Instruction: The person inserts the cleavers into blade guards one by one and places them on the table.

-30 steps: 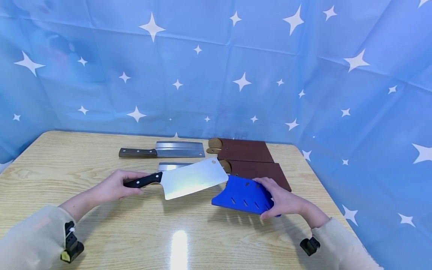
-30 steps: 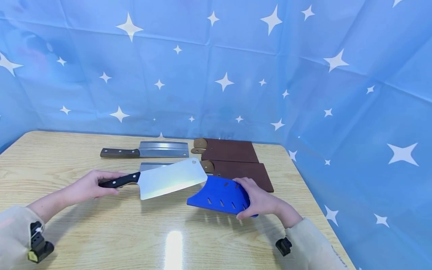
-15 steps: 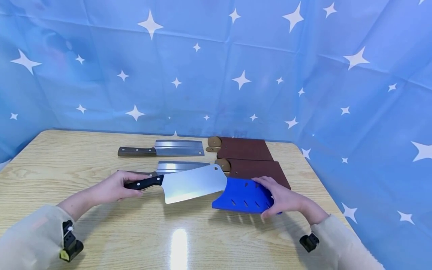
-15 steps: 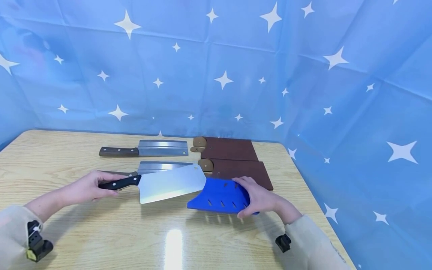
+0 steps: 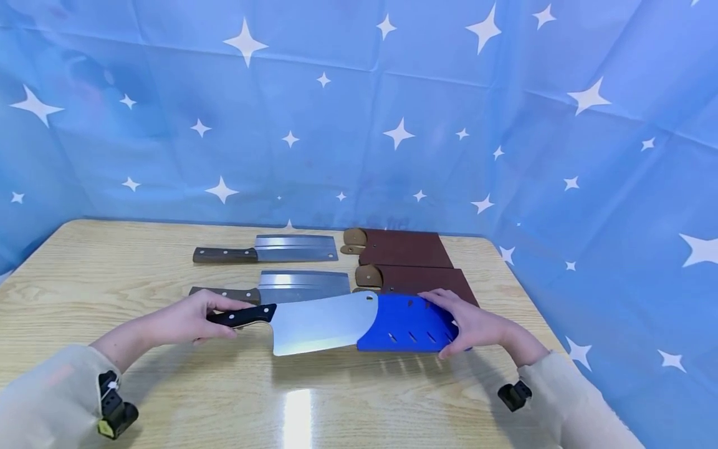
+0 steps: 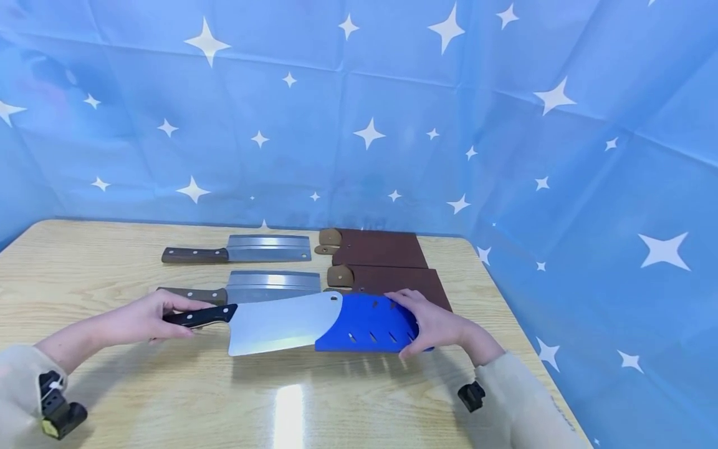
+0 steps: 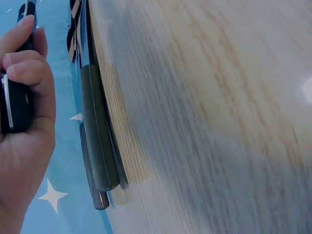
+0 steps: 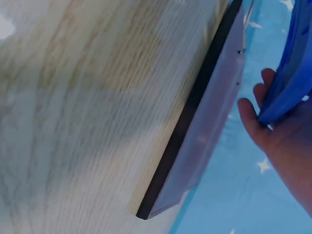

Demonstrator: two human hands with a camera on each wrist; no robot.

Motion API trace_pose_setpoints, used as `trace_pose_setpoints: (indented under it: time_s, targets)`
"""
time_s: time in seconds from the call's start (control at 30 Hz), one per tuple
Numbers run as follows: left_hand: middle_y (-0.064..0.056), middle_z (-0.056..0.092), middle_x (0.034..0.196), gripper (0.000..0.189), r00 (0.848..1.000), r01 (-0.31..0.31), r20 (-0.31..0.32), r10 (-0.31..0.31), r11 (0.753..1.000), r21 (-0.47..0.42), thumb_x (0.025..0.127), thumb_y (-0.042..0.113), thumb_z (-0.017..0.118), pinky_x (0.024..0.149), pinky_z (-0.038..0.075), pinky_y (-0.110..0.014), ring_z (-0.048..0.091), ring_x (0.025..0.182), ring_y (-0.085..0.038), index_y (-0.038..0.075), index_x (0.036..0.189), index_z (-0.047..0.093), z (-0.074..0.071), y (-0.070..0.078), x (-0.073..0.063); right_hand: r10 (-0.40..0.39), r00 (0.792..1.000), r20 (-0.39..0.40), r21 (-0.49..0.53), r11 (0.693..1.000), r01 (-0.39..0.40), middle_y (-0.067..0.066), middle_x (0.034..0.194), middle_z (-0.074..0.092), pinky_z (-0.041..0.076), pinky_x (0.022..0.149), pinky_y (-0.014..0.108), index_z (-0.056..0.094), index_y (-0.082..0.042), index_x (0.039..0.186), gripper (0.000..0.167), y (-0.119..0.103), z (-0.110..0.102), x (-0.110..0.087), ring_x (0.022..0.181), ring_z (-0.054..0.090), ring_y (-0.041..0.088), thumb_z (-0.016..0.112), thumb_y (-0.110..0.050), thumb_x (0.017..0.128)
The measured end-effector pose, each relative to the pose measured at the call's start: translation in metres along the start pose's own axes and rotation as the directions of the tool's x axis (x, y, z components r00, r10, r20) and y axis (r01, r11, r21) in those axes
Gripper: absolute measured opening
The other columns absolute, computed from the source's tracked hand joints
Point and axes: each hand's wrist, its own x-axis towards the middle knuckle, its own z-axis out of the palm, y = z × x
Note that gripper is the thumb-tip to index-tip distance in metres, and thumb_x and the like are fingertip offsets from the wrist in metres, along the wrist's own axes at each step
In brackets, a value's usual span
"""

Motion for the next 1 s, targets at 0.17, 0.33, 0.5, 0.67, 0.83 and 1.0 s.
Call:
trace_pose_setpoints:
  time_s: [0.17, 0.33, 0.5, 0.67, 0.83, 1.0]
  targets:
    - [-0.011, 0.062, 0.085, 0.052, 0.999, -0.005, 0.048, 0.005, 1.000, 0.002, 0.086, 0.015, 0.066, 0.037, 0.035, -0.022, 0.034, 0.039, -0.004, -0.001, 0.133, 0.050, -0.001, -0.001, 0.000, -0.011, 0.998, 0.067, 0.055, 0.998, 0.007, 0.019, 0.137, 0.034, 0.043, 0.086, 0.039, 0.028, -0.001, 0.144, 0.101, 0.003, 0.001, -0.001, 0.120, 0.036, 0.036, 0.082, -0.028, 0.062]
    - [-0.012, 0.063, 0.090, 0.050, 0.996, -0.024, 0.083, 0.025, 1.000, -0.016, 0.087, 0.013, 0.065, 0.036, 0.035, -0.025, 0.034, 0.038, -0.005, -0.002, 0.133, 0.050, -0.003, -0.003, 0.001, -0.045, 0.995, 0.085, 0.085, 0.996, 0.037, 0.019, 0.137, 0.034, 0.042, 0.087, 0.036, 0.028, -0.001, 0.144, 0.100, 0.003, 0.001, -0.003, 0.120, 0.036, 0.036, 0.081, -0.028, 0.063]
    - [-0.001, 0.057, 0.072, 0.049, 0.992, -0.062, 0.112, 0.064, 0.998, -0.025, 0.088, 0.010, 0.063, 0.035, 0.035, -0.025, 0.034, 0.038, -0.004, -0.004, 0.133, 0.049, -0.007, -0.002, 0.000, -0.058, 0.994, 0.094, 0.095, 0.994, 0.049, 0.017, 0.139, 0.033, 0.041, 0.088, 0.037, 0.029, -0.004, 0.145, 0.100, -0.002, -0.001, -0.002, 0.121, 0.035, 0.034, 0.081, -0.029, 0.064]
    - [0.001, 0.061, 0.079, 0.045, 0.991, -0.071, 0.109, 0.072, 0.997, -0.014, 0.087, 0.011, 0.065, 0.036, 0.033, -0.020, 0.033, 0.041, -0.002, -0.005, 0.128, 0.054, -0.007, 0.003, 0.003, -0.091, 0.985, 0.148, 0.088, 0.993, 0.079, 0.014, 0.138, 0.033, 0.041, 0.090, 0.033, 0.029, -0.007, 0.146, 0.102, -0.010, 0.001, 0.004, 0.120, 0.038, 0.030, 0.083, -0.029, 0.062]
    - [0.006, 0.048, 0.060, 0.045, 0.998, -0.018, 0.059, 0.019, 1.000, -0.008, 0.086, 0.015, 0.066, 0.036, 0.031, -0.018, 0.028, 0.039, -0.003, 0.000, 0.127, 0.056, -0.003, 0.003, 0.009, -0.105, 0.988, 0.111, 0.066, 0.993, 0.098, 0.014, 0.138, 0.034, 0.040, 0.092, 0.034, 0.029, -0.004, 0.146, 0.101, -0.010, 0.002, 0.007, 0.122, 0.036, 0.024, 0.081, -0.029, 0.063]
    - [0.006, 0.044, 0.055, 0.044, 0.999, -0.002, 0.042, 0.002, 1.000, -0.003, 0.086, 0.017, 0.067, 0.036, 0.030, -0.019, 0.027, 0.037, -0.004, 0.003, 0.127, 0.057, -0.001, 0.000, 0.014, -0.089, 0.992, 0.093, 0.053, 0.995, 0.084, 0.017, 0.138, 0.034, 0.040, 0.092, 0.036, 0.029, -0.002, 0.145, 0.101, -0.010, 0.001, 0.009, 0.122, 0.036, 0.029, 0.081, -0.028, 0.063]
